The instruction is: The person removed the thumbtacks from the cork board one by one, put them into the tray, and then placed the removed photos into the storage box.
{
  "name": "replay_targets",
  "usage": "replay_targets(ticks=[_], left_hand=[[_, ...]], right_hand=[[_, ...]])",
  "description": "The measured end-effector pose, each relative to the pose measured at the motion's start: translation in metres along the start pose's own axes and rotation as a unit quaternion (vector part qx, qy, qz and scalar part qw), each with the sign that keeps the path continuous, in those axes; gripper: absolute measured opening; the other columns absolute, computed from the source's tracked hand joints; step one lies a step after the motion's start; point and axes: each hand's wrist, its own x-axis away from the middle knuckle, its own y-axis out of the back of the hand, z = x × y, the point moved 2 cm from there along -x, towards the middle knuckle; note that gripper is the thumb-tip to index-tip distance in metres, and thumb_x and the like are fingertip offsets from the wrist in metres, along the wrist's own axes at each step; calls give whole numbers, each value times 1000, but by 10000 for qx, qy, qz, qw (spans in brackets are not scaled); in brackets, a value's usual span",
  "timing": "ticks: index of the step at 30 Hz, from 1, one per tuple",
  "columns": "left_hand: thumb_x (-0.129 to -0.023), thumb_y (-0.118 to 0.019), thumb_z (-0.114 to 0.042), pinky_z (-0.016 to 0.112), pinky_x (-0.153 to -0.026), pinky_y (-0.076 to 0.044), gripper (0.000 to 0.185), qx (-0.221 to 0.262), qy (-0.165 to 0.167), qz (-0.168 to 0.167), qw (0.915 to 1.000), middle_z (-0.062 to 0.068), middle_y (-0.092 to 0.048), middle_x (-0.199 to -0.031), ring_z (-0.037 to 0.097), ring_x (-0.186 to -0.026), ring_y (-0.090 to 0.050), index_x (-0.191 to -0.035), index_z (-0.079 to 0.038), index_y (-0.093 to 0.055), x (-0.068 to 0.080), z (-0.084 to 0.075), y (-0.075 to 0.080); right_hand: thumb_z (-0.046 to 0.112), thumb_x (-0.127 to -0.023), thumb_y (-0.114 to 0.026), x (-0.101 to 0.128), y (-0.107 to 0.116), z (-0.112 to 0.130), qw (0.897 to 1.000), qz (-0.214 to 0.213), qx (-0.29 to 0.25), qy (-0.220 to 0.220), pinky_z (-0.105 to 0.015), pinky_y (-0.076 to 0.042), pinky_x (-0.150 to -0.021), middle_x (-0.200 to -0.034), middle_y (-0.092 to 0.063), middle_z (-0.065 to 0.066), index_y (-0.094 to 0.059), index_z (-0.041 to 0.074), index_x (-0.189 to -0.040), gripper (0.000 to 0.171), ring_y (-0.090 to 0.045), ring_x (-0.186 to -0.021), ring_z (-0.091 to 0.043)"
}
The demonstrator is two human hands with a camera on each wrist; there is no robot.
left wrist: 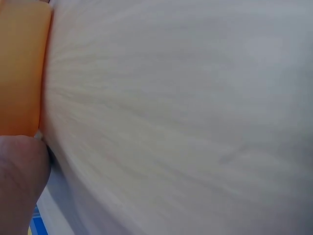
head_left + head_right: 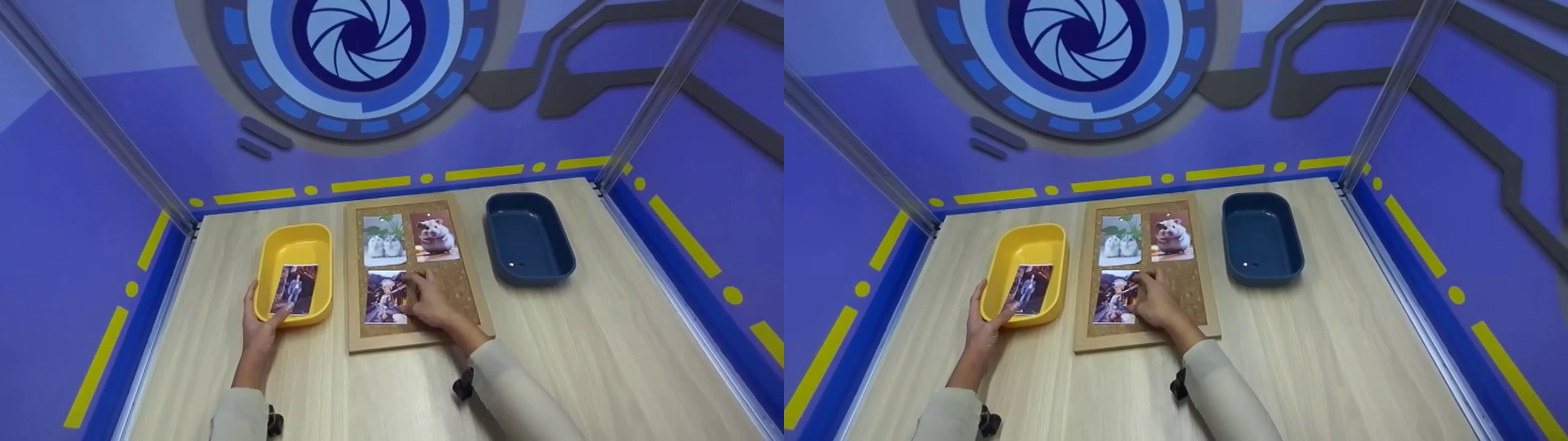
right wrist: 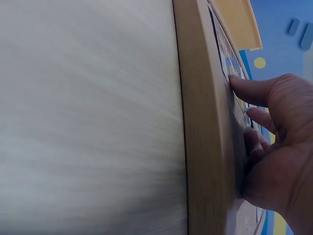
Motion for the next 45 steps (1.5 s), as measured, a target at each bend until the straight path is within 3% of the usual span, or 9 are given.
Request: replay_targets(ticks=[3,8,14,24,31,39,45], left_hand=[[-97,-79,-18,41,-140,-15,106,15,20,42,10000,-5,-17,-181,21,-167,-20,-172,-40,-8,0,0,2],[-98,-78,-21,43,-140,-13,105,-94,39,133,9999,-6,-14,-182,20,-168,-17,-172,-43,-7,1,-1,3],[-99,-78,-20,42,-139,-17,102,-128,-208,144,9996,-2,-20,-180,21,-165,-24,-173,-38,-9,0,-3,3],[-99,-78,-24,45,-140,-13,103,-182,44,105,9998,-6,-15,-182,21,-168,-17,-172,-43,-8,-2,-1,6],[-99,-77,-18,42,-140,-12,103,-87,-36,100,9999,-6,-13,-182,21,-168,-17,-172,-41,-8,0,-2,4],[-99,-77,-18,42,-140,-13,103,-48,-8,94,9999,-4,-13,-182,21,-168,-17,-172,-41,-8,2,2,5],[-99,-76,-16,41,-139,-17,102,12,-35,64,10000,-3,-19,-181,22,-166,-23,-172,-39,-9,1,3,3]], right_hand=[[1,-75,-89,-1,-1,2,9999,103,44,38,-58,-49,-113,-144,-50,-25,-63,1,-142,72,-55,-125,-40],[-2,-72,-87,-2,-1,3,9996,264,93,69,-63,-42,-122,-157,-46,-28,-63,3,-145,76,-50,-141,-46],[-4,-71,-86,-5,0,7,9994,321,-33,145,-62,-34,-128,-163,-41,-27,-64,-2,-140,73,-45,-149,-49],[-11,-69,-80,-9,-6,7,9990,309,-324,20,-56,-42,-124,-156,-44,-27,-63,-4,-137,70,-52,-138,-42],[-9,-72,-79,-12,-9,11,9997,17,-223,-34,-55,-49,-114,-143,-48,-23,-64,-1,-128,59,-59,-124,-40],[-7,-74,-83,-12,-18,11,9992,-141,-354,-113,-58,-42,-123,-139,-43,-24,-59,-3,-129,61,-54,-130,-45],[-5,-74,-87,-13,-20,9,9988,-185,-425,-173,-56,-44,-119,-130,-47,-24,-59,-5,-127,59,-55,-123,-39]])
